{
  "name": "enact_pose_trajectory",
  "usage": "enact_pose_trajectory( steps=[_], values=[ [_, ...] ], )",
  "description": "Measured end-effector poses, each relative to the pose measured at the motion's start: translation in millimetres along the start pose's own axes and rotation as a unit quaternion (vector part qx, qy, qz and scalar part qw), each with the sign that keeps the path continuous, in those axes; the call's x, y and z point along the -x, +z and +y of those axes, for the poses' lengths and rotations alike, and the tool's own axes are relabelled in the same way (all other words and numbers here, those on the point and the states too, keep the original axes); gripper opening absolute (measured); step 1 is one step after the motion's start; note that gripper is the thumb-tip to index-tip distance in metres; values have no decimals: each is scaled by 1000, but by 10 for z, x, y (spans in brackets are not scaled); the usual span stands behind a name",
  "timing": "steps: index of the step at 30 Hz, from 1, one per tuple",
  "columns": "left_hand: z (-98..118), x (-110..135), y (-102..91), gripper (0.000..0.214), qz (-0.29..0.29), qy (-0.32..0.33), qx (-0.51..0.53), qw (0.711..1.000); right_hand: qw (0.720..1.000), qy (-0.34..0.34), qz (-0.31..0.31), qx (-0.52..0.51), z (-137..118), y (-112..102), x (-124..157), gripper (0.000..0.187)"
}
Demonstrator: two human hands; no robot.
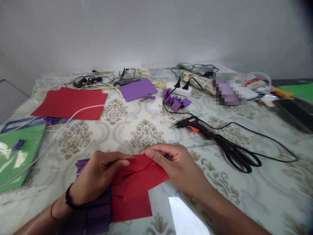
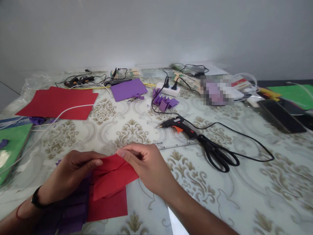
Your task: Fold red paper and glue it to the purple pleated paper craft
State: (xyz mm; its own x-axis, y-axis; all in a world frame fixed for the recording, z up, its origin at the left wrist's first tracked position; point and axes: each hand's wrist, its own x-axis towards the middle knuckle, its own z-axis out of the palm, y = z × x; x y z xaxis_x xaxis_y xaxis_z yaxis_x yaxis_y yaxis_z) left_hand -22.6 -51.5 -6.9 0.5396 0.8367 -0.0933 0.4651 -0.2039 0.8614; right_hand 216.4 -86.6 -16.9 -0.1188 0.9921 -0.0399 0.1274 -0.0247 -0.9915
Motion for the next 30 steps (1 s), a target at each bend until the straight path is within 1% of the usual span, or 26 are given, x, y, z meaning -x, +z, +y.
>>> enact_pose_trajectory(
  steps=[2,4,7,9,11,13,14,15,16,17,18,19,20,21,22,23,24,25,27,29,30],
  values=[
    [-19,-4,-19,31,30,1,-15,999,998,26,-45,-24,4,-49,-25,33],
    [-39,-3,-11,30,56,-1,-21,998,996,39,-72,-22,15,-90,-49,38],
    [-49,11,21,34,71,-19,14,997,997,37,-63,20,43,-128,-78,46],
    [-37,27,30,35,78,-4,41,996,997,37,-56,34,59,-135,-89,49],
    [-15,42,20,27,58,37,36,997,997,35,-58,37,65,-127,-91,49],
    [2,48,6,21,7,63,10,998,997,31,-55,37,63,-103,-86,49],
    [4,47,5,18,-19,63,0,998,997,30,-53,38,61,-87,-81,49],
    [1,43,8,19,-35,58,-5,998,998,30,-52,38,61,-68,-75,48],
    [-7,38,18,22,-36,53,-8,998,998,28,-48,35,63,-49,-67,45],
    [-20,33,31,25,-26,53,-10,998,999,19,-36,34,68,-31,-59,40],
    [-35,29,47,24,-3,56,-12,998,999,2,-9,37,76,-14,-51,32],
    [-50,28,63,22,33,61,-15,998,998,-21,33,45,86,0,-44,26],
    [-63,30,77,20,76,65,-18,995,994,-46,83,56,96,12,-37,27],
    [-74,35,88,19,122,70,-23,990,987,-67,129,65,105,21,-32,33],
    [-81,42,95,19,166,75,-31,983,982,-78,158,68,111,31,-29,37],
    [-86,51,99,18,204,84,-40,974,982,-77,163,62,112,40,-27,38],
    [-88,60,100,18,226,93,-51,968,986,-66,148,45,110,52,-24,37],
    [-89,67,101,18,232,108,-64,965,991,-49,125,23,103,66,-21,36],
    [-87,74,104,20,210,148,-89,962,996,-20,87,-14,87,101,-10,38],
    [-84,71,110,24,161,197,-102,962,995,-20,90,-22,77,137,10,37],
    [-82,68,114,27,139,219,-104,960,994,-37,103,-11,77,152,21,32]
  ],
)
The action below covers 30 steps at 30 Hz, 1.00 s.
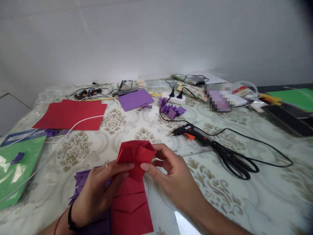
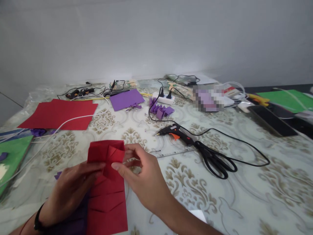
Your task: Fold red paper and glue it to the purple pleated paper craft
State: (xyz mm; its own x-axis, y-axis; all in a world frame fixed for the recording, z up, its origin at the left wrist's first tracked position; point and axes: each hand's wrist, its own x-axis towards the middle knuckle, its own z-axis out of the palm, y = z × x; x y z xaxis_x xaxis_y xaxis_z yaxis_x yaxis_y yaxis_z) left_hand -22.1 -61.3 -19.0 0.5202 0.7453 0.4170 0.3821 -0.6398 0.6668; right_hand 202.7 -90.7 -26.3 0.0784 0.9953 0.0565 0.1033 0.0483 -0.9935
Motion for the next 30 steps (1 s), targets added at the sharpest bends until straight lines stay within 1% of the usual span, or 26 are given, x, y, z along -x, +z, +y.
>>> enact_pose_trajectory(
  steps=[2,4,5,7,9,11,13,16,17,18,19,20,22,23,24,25,27,29,30],
  values=[
    [2,1,6,34,-27,30,6,999,997,-58,33,39,7,17,27,18],
    [3,15,6,38,-50,37,-7,998,986,-126,61,86,17,26,48,7],
    [3,28,5,40,-65,37,-19,997,979,-156,69,108,20,30,55,6],
    [4,57,5,50,-105,37,-41,993,961,-220,82,146,22,42,67,10],
    [11,79,9,58,-142,36,-50,988,935,-292,94,176,22,58,77,15],
    [32,82,15,60,-168,33,-41,984,910,-348,109,197,23,78,86,20],
    [67,65,13,55,-195,24,-19,980,899,-374,101,202,29,94,95,23],
    [113,41,-17,43,-243,-10,21,970,903,-378,66,194,45,102,108,28],
    [114,45,-29,38,-251,-17,34,967,905,-373,60,196,50,99,112,29],
    [106,59,-39,32,-248,-20,45,967,906,-366,61,203,54,92,114,31],
    [87,81,-44,28,-231,-21,54,971,908,-357,65,211,57,84,114,31],
    [61,108,-42,25,-195,-23,63,978,909,-350,67,219,59,74,110,31],
    [2,163,-16,26,-97,-41,96,990,906,-356,60,224,59,55,92,33],
    [-22,182,6,28,-55,-55,124,989,902,-368,50,222,59,48,79,34],
    [-39,193,30,32,-30,-67,155,985,897,-383,38,219,59,44,65,35],
    [-48,195,52,35,-21,-82,187,979,892,-397,26,215,59,42,52,36],
    [-43,178,82,42,-32,-110,234,965,888,-409,6,209,64,48,32,38],
    [-23,148,83,45,-40,-132,234,962,893,-401,-18,205,75,62,28,40],
    [-13,132,73,45,-40,-134,214,967,894,-397,-33,204,82,69,31,41]
  ],
)
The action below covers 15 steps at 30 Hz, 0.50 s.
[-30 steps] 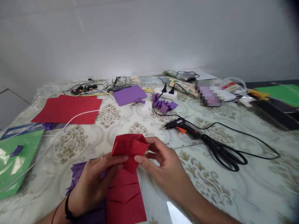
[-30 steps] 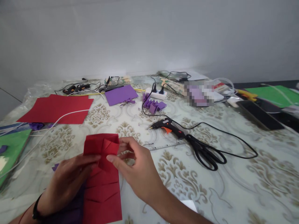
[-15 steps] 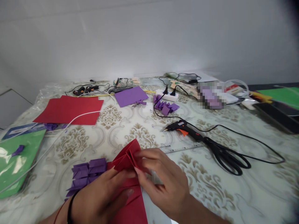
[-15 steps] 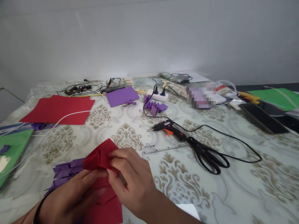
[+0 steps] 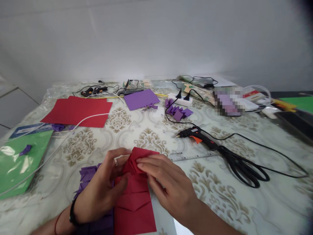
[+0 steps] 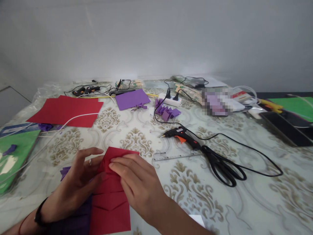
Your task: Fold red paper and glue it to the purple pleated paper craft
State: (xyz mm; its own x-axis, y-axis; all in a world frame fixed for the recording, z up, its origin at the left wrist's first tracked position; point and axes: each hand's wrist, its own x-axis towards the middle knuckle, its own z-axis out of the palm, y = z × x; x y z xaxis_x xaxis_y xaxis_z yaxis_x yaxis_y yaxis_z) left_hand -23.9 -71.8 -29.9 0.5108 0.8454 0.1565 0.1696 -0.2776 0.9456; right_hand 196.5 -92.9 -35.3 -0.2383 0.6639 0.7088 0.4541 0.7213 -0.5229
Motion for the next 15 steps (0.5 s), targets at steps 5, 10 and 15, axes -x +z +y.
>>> enact_pose_trajectory(
  steps=[5,10,15],
  values=[
    [81,-42,-51,33,-1,-8,-144,990,998,-16,-48,-30,-7,20,26,41],
    [95,-34,-62,21,-6,-35,-38,999,1000,9,-9,-14,7,-55,6,35],
    [100,-43,-62,8,92,35,14,995,992,85,83,39,45,-125,19,20]
  ],
)
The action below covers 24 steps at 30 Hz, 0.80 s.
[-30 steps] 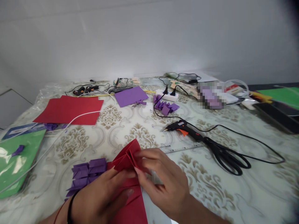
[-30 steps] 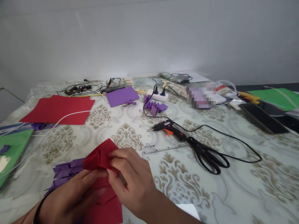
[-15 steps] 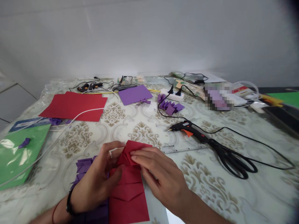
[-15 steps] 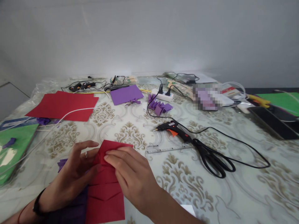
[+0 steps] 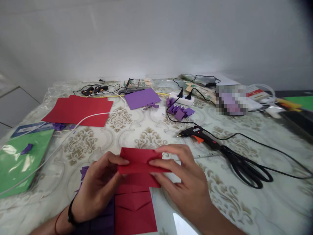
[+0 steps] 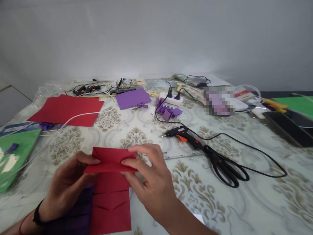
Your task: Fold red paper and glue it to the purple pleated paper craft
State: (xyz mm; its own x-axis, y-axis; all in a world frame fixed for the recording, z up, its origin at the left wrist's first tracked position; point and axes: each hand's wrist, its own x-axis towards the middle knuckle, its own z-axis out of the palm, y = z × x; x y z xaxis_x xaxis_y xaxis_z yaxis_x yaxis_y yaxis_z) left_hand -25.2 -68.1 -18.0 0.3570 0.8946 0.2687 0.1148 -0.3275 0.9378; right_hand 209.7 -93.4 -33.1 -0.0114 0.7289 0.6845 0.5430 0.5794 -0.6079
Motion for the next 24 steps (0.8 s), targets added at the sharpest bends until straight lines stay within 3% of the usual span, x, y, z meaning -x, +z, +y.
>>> enact_pose_trajectory(
  steps=[3,5,8,12,14,20,24],
  values=[
    [1,-18,34,3,77,36,-3,996,989,131,10,-73,32,15,3,11],
    [0,-27,57,4,110,44,-2,993,961,214,-17,-173,44,35,-11,7],
    [0,-49,47,7,105,30,-11,994,916,294,-42,-268,35,45,-51,5],
    [-3,-96,-38,8,-12,-34,-56,998,930,277,-46,-239,-15,4,-96,9],
    [-11,-105,-59,15,-40,-51,-72,995,939,256,-52,-223,-38,-12,-96,10],
    [-21,-57,14,21,11,-78,-68,995,911,331,-93,-228,-69,31,-30,12],
    [3,-80,11,21,-2,-103,-44,994,943,262,-73,-193,-70,31,-23,15]
  ],
)
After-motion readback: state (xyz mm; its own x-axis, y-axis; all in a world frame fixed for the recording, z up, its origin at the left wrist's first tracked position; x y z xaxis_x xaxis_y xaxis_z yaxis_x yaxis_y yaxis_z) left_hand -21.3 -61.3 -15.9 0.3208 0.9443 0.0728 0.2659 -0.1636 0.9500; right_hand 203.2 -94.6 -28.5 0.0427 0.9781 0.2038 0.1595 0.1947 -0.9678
